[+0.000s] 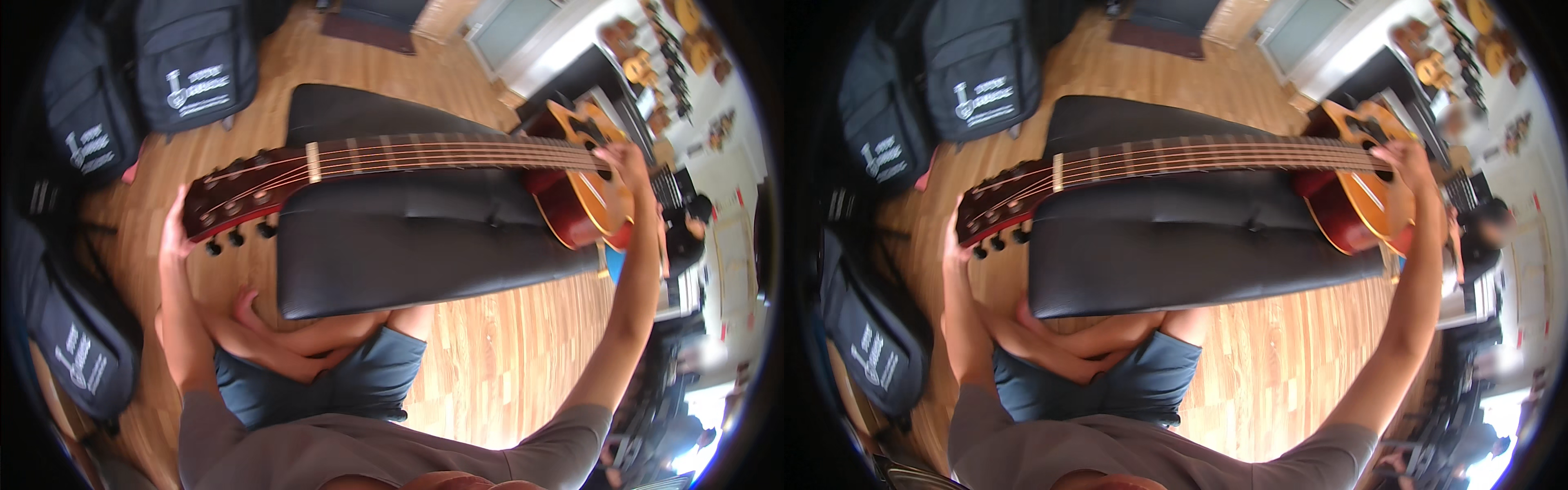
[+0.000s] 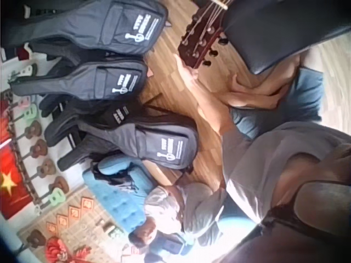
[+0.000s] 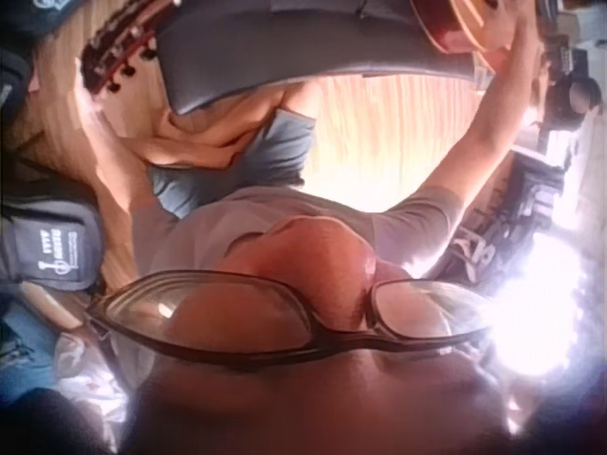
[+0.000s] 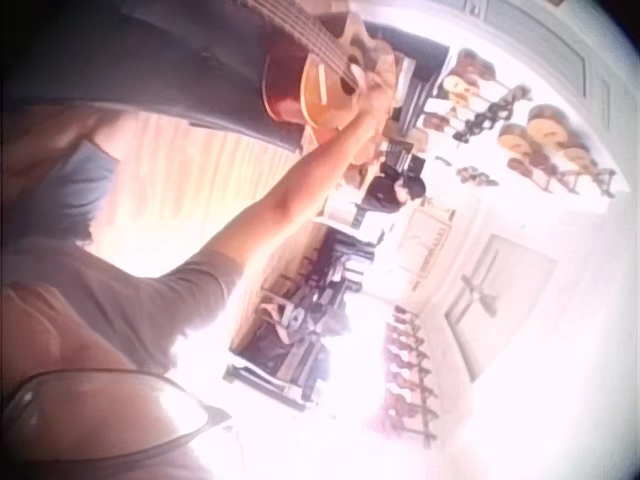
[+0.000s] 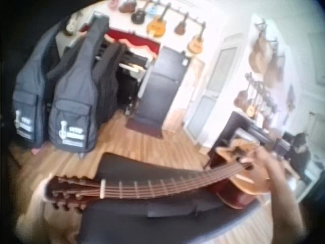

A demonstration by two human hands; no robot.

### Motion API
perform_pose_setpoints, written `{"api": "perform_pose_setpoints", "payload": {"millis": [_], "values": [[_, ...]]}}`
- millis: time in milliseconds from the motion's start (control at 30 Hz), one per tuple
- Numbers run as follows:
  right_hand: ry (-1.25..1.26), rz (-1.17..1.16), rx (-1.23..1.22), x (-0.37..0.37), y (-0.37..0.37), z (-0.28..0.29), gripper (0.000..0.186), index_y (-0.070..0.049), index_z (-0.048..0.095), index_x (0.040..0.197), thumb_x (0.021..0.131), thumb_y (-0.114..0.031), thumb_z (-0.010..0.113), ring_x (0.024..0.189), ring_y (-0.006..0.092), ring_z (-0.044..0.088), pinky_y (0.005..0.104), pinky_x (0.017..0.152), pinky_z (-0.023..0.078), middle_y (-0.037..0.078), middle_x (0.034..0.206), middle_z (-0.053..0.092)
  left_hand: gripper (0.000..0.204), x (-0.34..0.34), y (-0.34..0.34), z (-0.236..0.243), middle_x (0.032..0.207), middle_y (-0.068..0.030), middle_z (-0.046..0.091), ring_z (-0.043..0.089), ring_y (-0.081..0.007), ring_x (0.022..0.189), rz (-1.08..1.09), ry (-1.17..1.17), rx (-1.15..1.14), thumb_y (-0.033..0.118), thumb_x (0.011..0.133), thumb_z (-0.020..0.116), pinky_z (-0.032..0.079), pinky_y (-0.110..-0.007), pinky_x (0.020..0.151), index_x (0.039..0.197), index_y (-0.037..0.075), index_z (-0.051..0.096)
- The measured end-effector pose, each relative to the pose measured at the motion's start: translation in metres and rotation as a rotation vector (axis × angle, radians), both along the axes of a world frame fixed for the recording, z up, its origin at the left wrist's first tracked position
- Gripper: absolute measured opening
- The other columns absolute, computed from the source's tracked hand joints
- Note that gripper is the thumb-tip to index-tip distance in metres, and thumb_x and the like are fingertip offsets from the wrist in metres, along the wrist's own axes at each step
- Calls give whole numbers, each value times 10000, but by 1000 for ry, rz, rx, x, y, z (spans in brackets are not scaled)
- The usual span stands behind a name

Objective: The person sits on a bench and tunes an acoustic guitar by turning the tuning pegs on the headstock. They repeatedly pluck the strings to check the pitch and make fine adjustments to the tuning pegs.

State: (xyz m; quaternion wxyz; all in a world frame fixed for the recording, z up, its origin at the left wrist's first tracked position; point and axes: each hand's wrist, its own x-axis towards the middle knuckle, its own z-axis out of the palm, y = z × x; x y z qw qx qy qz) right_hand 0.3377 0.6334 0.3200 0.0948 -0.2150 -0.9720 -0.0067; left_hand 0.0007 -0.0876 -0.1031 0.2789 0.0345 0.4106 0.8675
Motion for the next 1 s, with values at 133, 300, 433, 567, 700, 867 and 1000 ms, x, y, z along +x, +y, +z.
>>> {"api": "perform_pose_setpoints", "payload": {"millis": [133,300,433,567,700,867,1000], "values": [[167,-4,41,-1,9,1,451,24,731,912,856,-418,796,724,123,631,286,723,508,72,761,699,546,-8,-4,-14,1250,-112,665,677,-238,1028,42,-45,51,492,1016,524,581,-370,856,1353,64,565],[204,-22,-59,8,13,-11,474,27,744,897,836,-439,806,744,156,664,313,740,525,94,779,719,571,-3,-2,-18,1229,-141,670,702,-256,924,125,-72,58,502,1023,499,610,-379,711,1366,48,544],[193,-77,4,13,9,-12,471,13,761,894,808,-446,824,772,174,685,317,767,535,102,803,734,579,2,-2,-7,1223,-150,670,704,-260,890,34,-34,135,506,1025,490,605,-380,663,1371,44,535],[129,-102,-1,12,4,-7,487,12,765,929,790,-449,836,856,181,730,301,832,551,113,866,761,587,10,6,12,1216,-158,670,706,-263,856,-56,-2,214,510,1027,482,601,-380,615,1375,40,527],[165,-63,48,10,15,-8,532,15,753,894,801,-506,804,749,193,666,332,760,523,112,767,704,595,15,19,34,1210,-166,670,708,-267,822,-140,23,272,515,1029,474,596,-381,567,1380,36,519],[352,-60,117,17,25,-17,621,16,738,856,808,-602,747,652,260,581,396,690,490,145,658,607,606,20,24,59,1203,-176,670,711,-271,780,-225,60,305,520,1031,463,590,-381,507,1386,31,509],[409,-157,161,37,30,-23,524,-9,743,954,902,-527,689,734,304,613,408,755,502,169,798,675,636,15,14,66,1194,-204,663,689,-277,651,-96,45,108,538,1033,438,510,-356,357,1401,20,478]]}}
